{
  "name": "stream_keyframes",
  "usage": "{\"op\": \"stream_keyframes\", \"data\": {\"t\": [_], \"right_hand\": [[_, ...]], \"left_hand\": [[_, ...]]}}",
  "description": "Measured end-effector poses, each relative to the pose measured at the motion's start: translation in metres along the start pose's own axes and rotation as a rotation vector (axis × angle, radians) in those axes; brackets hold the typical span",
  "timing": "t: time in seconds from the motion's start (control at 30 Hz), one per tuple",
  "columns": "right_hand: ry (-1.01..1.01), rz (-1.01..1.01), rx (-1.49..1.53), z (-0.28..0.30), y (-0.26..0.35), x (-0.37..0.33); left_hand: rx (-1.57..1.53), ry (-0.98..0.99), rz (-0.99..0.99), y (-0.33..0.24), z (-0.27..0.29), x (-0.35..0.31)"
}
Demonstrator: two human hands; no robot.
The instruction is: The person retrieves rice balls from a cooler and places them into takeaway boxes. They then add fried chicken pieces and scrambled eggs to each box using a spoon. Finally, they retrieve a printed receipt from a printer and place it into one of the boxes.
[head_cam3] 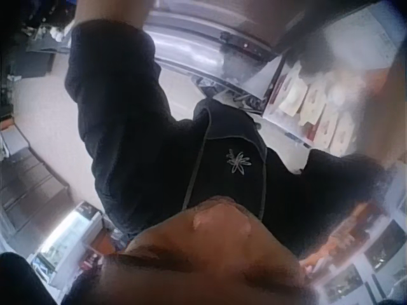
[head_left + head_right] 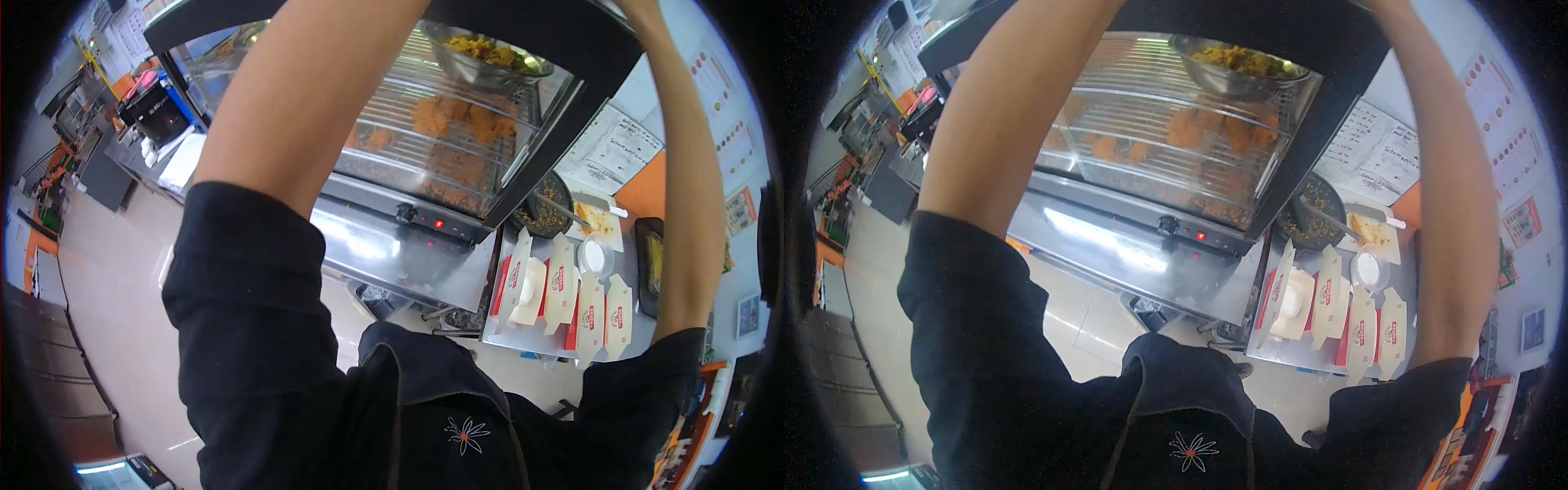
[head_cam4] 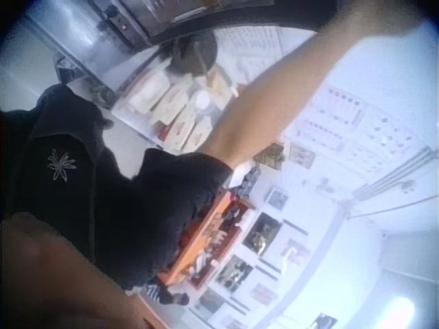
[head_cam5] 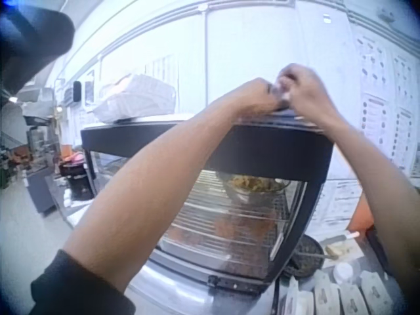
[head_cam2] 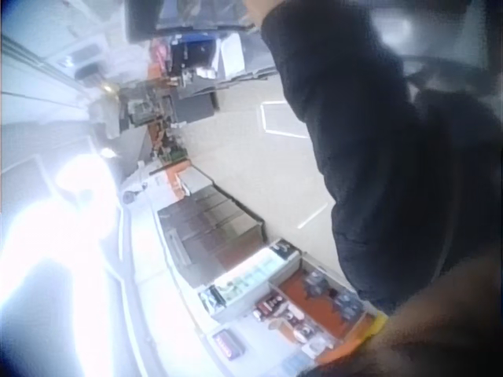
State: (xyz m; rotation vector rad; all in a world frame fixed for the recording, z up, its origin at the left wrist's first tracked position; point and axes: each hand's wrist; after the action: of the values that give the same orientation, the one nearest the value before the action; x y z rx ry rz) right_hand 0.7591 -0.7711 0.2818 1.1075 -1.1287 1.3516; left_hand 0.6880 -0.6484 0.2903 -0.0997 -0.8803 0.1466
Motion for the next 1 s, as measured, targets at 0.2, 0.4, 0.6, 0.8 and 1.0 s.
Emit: {"op": "stream_keyframes", "data": {"t": [0.2,0.4,0.6,0.8,1.0], "right_hand": [[-0.201,-0.151,0.073,0.029,0.015,0.016],[-0.441,-0.45,0.383,0.014,-0.017,0.001],[-0.651,-0.405,0.596,0.067,0.033,0.019],[-0.371,-0.516,0.673,0.113,0.041,-0.009],[-0.299,-0.869,0.838,0.136,0.014,-0.116]], "left_hand": [[-0.209,-0.084,-0.062,-0.029,0.006,-0.002],[-0.192,0.039,0.082,-0.018,0.0,-0.017],[0.027,-0.024,-0.004,-0.014,0.001,-0.027],[-0.266,-0.429,-0.376,-0.054,0.023,-0.077],[-0.832,-0.236,0.177,-0.083,-0.006,-0.181]]}}
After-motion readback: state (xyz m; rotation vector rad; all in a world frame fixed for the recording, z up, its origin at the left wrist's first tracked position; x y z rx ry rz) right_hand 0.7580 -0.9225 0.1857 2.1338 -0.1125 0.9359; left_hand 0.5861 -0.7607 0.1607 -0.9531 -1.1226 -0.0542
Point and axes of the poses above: each hand's wrist, its own x-axis towards the middle knuckle, its own z-axis out of the back of the hand, y = z × x, and after that the axes turned 9 degrees about -y, right-handed
